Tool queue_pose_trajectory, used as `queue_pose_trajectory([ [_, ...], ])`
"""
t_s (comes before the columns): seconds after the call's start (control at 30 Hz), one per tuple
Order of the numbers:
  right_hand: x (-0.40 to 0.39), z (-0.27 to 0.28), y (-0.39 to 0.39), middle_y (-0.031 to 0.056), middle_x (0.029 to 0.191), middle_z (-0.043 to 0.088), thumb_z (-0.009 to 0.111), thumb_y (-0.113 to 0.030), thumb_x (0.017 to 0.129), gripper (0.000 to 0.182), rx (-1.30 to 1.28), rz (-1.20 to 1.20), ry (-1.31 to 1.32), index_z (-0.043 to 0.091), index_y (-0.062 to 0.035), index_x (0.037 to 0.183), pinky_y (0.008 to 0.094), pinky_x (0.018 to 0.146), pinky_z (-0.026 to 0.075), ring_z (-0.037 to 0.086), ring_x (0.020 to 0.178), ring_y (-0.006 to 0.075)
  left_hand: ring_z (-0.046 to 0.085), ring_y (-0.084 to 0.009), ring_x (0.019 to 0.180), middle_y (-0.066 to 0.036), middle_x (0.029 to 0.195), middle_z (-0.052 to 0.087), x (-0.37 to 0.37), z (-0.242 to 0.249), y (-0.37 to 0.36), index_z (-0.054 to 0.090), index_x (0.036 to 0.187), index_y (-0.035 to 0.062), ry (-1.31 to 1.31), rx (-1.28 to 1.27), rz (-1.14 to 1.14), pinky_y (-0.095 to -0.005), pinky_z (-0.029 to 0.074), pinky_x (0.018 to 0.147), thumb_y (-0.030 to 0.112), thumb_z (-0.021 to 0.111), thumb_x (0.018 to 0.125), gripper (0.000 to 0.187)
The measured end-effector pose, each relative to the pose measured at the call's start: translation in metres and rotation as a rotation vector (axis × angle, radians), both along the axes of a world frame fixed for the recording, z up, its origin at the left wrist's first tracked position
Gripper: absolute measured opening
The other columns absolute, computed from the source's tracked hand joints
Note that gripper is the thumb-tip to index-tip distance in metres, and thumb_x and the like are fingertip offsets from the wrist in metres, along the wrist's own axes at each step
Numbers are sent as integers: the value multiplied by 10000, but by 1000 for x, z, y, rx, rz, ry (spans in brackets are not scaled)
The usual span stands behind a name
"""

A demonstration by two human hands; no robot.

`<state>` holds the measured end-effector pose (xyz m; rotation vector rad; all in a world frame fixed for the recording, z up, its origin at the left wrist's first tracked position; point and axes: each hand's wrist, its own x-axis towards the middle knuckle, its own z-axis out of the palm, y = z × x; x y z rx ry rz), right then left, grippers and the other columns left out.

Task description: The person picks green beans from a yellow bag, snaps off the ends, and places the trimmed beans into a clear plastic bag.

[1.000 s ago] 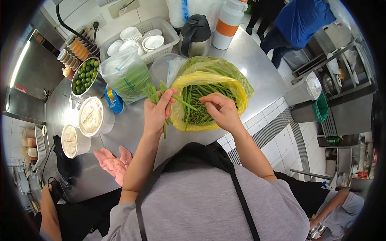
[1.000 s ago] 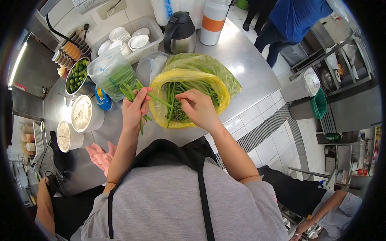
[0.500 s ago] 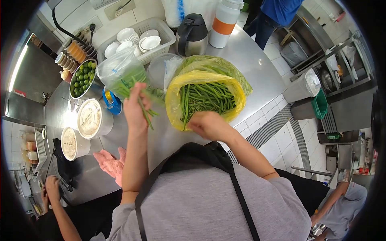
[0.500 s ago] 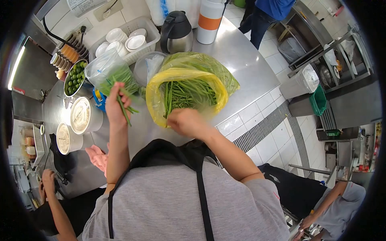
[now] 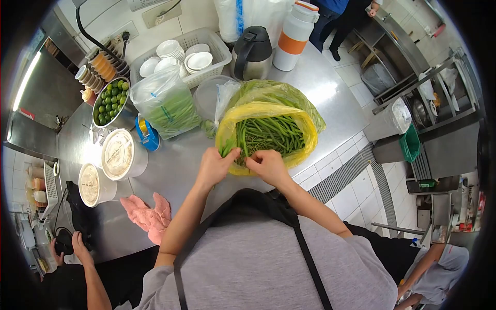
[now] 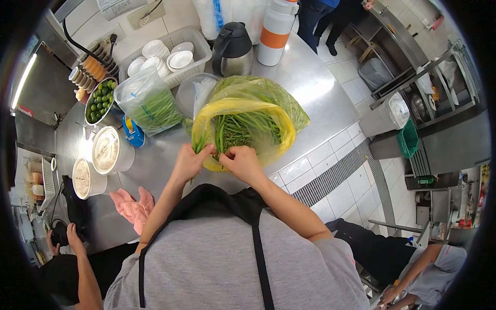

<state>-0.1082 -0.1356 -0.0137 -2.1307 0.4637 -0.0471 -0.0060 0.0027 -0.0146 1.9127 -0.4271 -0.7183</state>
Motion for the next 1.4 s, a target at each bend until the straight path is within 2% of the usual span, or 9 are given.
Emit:
queue_pose_trajectory([
  [0.17, -11, 0, 10, 121, 584, 589, 641, -206, 778, 216, 228, -58, -100, 640, 6, 734, 300, 524, 442, 557, 512, 167, 513, -134, 453, -75, 533, 567, -3, -11, -33, 643, 737, -5, 40, -154, -29, -312, 401, 444, 247, 625, 809, 263],
  [0.47, 7, 18, -55, 87, 781, 572, 642, -49, 720, 127, -483, -171, -666, 649, -72, 844, 316, 573, 471, 580, 658, 244, 572, -382, 621, -195, 637, 591, 7, 31, -29, 627, 817, -16, -499, 45, -232, -423, 449, 577, 204, 607, 794, 221],
  [0.67, 8, 30, -56, 66, 738, 592, 632, -33, 728, 96, -218, -65, -497, 649, -21, 822, 270, 569, 465, 583, 632, 174, 536, -321, 561, -172, 629, 553, 3, 33, -22, 620, 816, -16, -705, -72, -236, -372, 407, 535, 160, 643, 776, 182],
  [0.83, 5, 32, -57, -3, 690, 609, 599, -78, 793, 118, 449, -177, -276, 660, 5, 851, 195, 590, 427, 534, 647, 46, 550, -313, 618, -170, 716, 571, 5, 34, -20, 633, 849, -12, -660, -231, -168, -358, 415, 558, 118, 637, 772, 151],
  [1.07, 6, 27, -58, -14, 709, 596, 583, -84, 804, 140, 520, -183, -288, 647, 11, 885, 181, 552, 397, 501, 620, 32, 548, -300, 626, -151, 729, 579, 2, 31, -20, 645, 867, 1, -768, -215, -158, -352, 422, 571, 105, 637, 763, 148],
  [1.13, 5, 31, -54, -3, 729, 584, 582, -92, 811, 165, 1159, -87, -265, 622, 23, 924, 179, 533, 383, 504, 607, 45, 539, -255, 578, -128, 698, 579, 0, 31, -23, 638, 871, -17, -852, -237, -145, -339, 429, 570, 110, 639, 770, 162],
  [1.27, 12, 28, -50, 8, 742, 572, 598, -109, 811, 199, 1070, -105, -285, 596, 35, 949, 183, 541, 394, 528, 614, 71, 559, -227, 569, -80, 679, 580, 5, 30, -27, 648, 937, 19, -624, -305, -56, -307, 438, 538, 109, 635, 782, 179],
  [1.33, 15, 27, -47, 23, 701, 586, 628, -100, 807, 151, 429, -188, -345, 628, 13, 908, 193, 584, 425, 534, 634, 59, 485, -94, 492, -10, 630, 551, 10, 39, -24, 644, 928, -2, -54, -397, 116, -228, 371, 451, 158, 625, 834, 187],
  [1.4, 13, 34, -42, 16, 704, 588, 634, -115, 808, 151, 347, -90, -311, 639, 7, 897, 202, 594, 431, 539, 644, 67, 449, -56, 491, 7, 635, 541, 13, 43, -22, 641, 923, -12, 1, -466, 145, -204, 342, 435, 168, 616, 847, 197],
])
